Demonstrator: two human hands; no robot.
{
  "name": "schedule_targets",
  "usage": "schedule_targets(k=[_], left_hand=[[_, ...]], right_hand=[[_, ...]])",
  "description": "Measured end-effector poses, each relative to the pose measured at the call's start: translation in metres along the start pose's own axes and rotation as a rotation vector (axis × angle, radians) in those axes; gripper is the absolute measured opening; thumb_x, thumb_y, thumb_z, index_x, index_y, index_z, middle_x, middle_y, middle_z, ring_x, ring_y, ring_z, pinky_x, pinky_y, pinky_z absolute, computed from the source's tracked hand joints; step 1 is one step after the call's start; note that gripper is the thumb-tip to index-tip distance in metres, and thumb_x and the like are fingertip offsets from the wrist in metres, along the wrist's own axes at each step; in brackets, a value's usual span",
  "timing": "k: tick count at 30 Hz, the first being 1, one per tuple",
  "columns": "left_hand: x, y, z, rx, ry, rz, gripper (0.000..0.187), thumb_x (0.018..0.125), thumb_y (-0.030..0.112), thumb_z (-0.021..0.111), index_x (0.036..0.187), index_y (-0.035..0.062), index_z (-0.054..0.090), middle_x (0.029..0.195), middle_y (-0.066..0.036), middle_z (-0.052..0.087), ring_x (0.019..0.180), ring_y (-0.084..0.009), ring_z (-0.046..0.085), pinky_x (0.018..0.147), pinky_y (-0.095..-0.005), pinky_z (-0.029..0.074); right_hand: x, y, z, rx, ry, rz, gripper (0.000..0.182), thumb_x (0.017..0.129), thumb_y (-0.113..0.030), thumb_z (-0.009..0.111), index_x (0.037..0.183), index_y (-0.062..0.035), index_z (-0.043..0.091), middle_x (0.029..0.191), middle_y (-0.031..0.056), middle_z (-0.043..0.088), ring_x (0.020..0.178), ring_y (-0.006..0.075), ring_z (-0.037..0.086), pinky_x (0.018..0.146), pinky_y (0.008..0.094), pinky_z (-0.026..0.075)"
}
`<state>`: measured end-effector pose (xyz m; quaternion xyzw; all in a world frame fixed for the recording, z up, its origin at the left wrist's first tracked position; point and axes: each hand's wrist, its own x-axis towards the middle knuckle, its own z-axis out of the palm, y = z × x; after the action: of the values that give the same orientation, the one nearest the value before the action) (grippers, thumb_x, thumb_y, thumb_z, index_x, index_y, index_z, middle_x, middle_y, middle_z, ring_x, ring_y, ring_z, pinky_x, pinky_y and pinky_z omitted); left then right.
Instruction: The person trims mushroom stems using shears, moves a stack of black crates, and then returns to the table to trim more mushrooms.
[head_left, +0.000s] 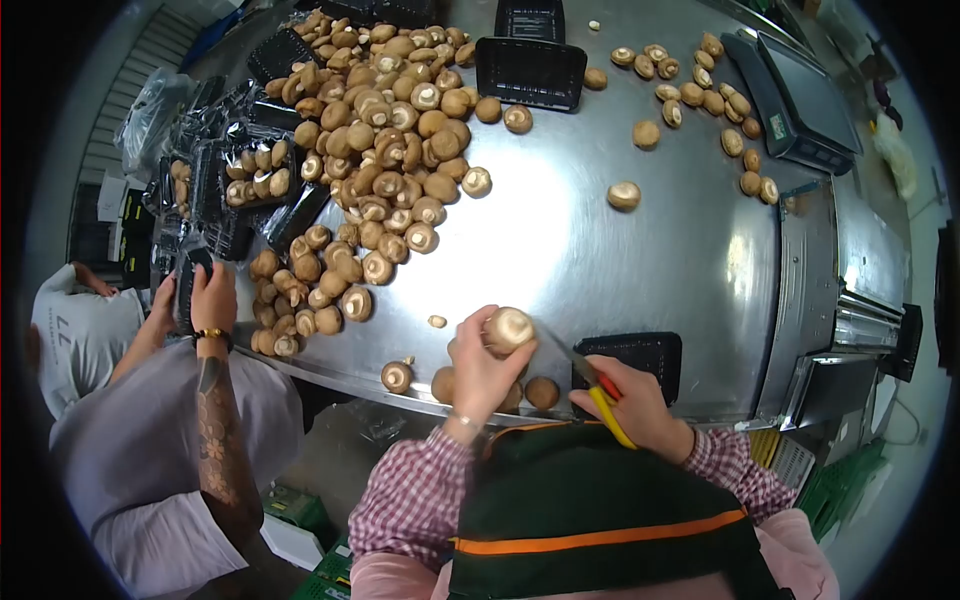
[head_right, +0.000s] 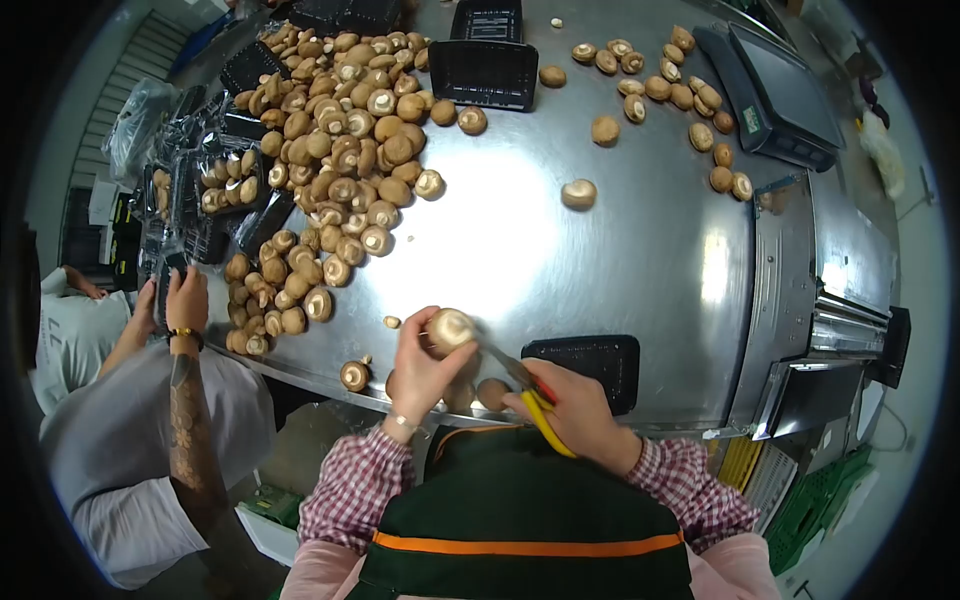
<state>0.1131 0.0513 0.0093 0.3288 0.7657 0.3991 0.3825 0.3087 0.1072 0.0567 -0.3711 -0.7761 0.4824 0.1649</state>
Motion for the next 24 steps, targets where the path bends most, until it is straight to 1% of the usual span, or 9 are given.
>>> schedule_targets(k=[1, 3, 5, 9, 13, 15, 17, 19, 24], left_hand=[[0.012, 0.016, 0.009, -0.244, -0.12, -0.113, 0.065, 0.073, 0.009, 0.075, 0.125, -0.0036, 0.038, 0.113, -0.019, 0.049, 0.104, -0.0246, 0.057, 0.085, -0.0285, 0.049], [0.04, 0.036, 0.032, -0.697, -0.342, 0.028, 0.075, 0.076, 0.013, 0.074, 0.134, -0.002, 0.029, 0.116, -0.021, 0.05, 0.112, -0.027, 0.054, 0.088, -0.0324, 0.048], [0.085, 0.047, 0.046, -0.373, -0.352, 0.32, 0.076, 0.078, 0.017, 0.072, 0.138, 0.0007, 0.027, 0.119, -0.021, 0.048, 0.105, -0.0305, 0.056, 0.086, -0.0384, 0.048], [0.181, 0.031, 0.025, 0.865, 0.26, 0.684, 0.058, 0.082, 0.013, 0.057, 0.136, 0.0079, 0.036, 0.119, -0.018, 0.05, 0.1, -0.0308, 0.049, 0.086, -0.0416, 0.039], [0.218, 0.014, -0.011, 1.251, 0.017, 0.701, 0.048, 0.077, 0.009, 0.056, 0.123, 0.0176, 0.049, 0.118, -0.011, 0.051, 0.105, -0.0267, 0.045, 0.085, -0.0369, 0.035], [0.22, 0.011, -0.019, 1.133, 0.039, 0.74, 0.042, 0.08, 0.01, 0.058, 0.12, 0.0123, 0.049, 0.116, -0.01, 0.054, 0.102, -0.0233, 0.05, 0.085, -0.0347, 0.04], [0.191, 0.028, -0.026, -0.066, -0.13, 0.318, 0.039, 0.085, 0.015, 0.059, 0.121, 0.0063, 0.047, 0.115, -0.011, 0.056, 0.098, -0.0188, 0.056, 0.081, -0.0314, 0.046], [0.147, 0.053, -0.041, -0.656, -0.328, 0.03, 0.048, 0.089, 0.024, 0.055, 0.128, 0.0012, 0.04, 0.123, -0.018, 0.052, 0.101, -0.0208, 0.058, 0.08, -0.0295, 0.05], [0.086, 0.058, -0.041, -1.267, -0.572, -0.064, 0.051, 0.091, 0.031, 0.045, 0.131, -0.0005, 0.038, 0.127, -0.02, 0.048, 0.109, -0.0313, 0.053, 0.085, -0.0358, 0.048]], right_hand=[[-0.006, 0.0, 0.001, 0.148, 0.127, 0.032, 0.039, 0.078, -0.022, 0.074, 0.108, -0.0029, 0.057, 0.067, 0.0076, 0.051, 0.058, 0.0113, 0.049, 0.052, 0.0252, 0.042], [-0.013, 0.01, 0.005, 0.227, 0.178, 0.074, 0.038, 0.08, -0.014, 0.072, 0.111, -0.0021, 0.056, 0.067, 0.0023, 0.05, 0.059, 0.0049, 0.043, 0.051, 0.0199, 0.038], [-0.01, 0.009, -0.002, 0.436, 0.247, 0.257, 0.037, 0.081, -0.01, 0.07, 0.113, -0.0007, 0.054, 0.07, -0.0018, 0.052, 0.059, 0.002, 0.042, 0.051, 0.0175, 0.036], [-0.004, 0.018, -0.019, 0.294, 0.279, 0.204, 0.036, 0.083, -0.007, 0.068, 0.114, -0.0006, 0.053, 0.069, -0.0037, 0.05, 0.058, 0.0, 0.041, 0.05, 0.0159, 0.035], [0.006, 0.026, -0.014, 0.405, 0.268, 0.291, 0.035, 0.084, -0.01, 0.067, 0.114, -0.001, 0.053, 0.068, -0.0039, 0.05, 0.057, 0.0004, 0.042, 0.05, 0.0164, 0.035], [0.013, 0.021, -0.014, 0.43, 0.232, 0.305, 0.035, 0.084, -0.011, 0.067, 0.114, -0.0012, 0.053, 0.069, -0.0039, 0.05, 0.058, 0.0009, 0.043, 0.05, 0.0167, 0.036], [0.015, 0.018, -0.013, 0.463, 0.195, 0.328, 0.034, 0.084, -0.013, 0.067, 0.114, -0.0014, 0.053, 0.069, -0.0038, 0.05, 0.058, 0.0015, 0.043, 0.051, 0.017, 0.036], [0.016, 0.016, -0.013, 0.455, 0.174, 0.345, 0.034, 0.085, -0.014, 0.067, 0.114, -0.0018, 0.053, 0.071, -0.0032, 0.05, 0.06, 0.0023, 0.044, 0.052, 0.0177, 0.037], [0.015, 0.01, -0.008, 0.528, 0.152, 0.419, 0.033, 0.084, -0.013, 0.067, 0.113, -0.0021, 0.053, 0.075, -0.0028, 0.05, 0.063, 0.0022, 0.044, 0.054, 0.0177, 0.038]])
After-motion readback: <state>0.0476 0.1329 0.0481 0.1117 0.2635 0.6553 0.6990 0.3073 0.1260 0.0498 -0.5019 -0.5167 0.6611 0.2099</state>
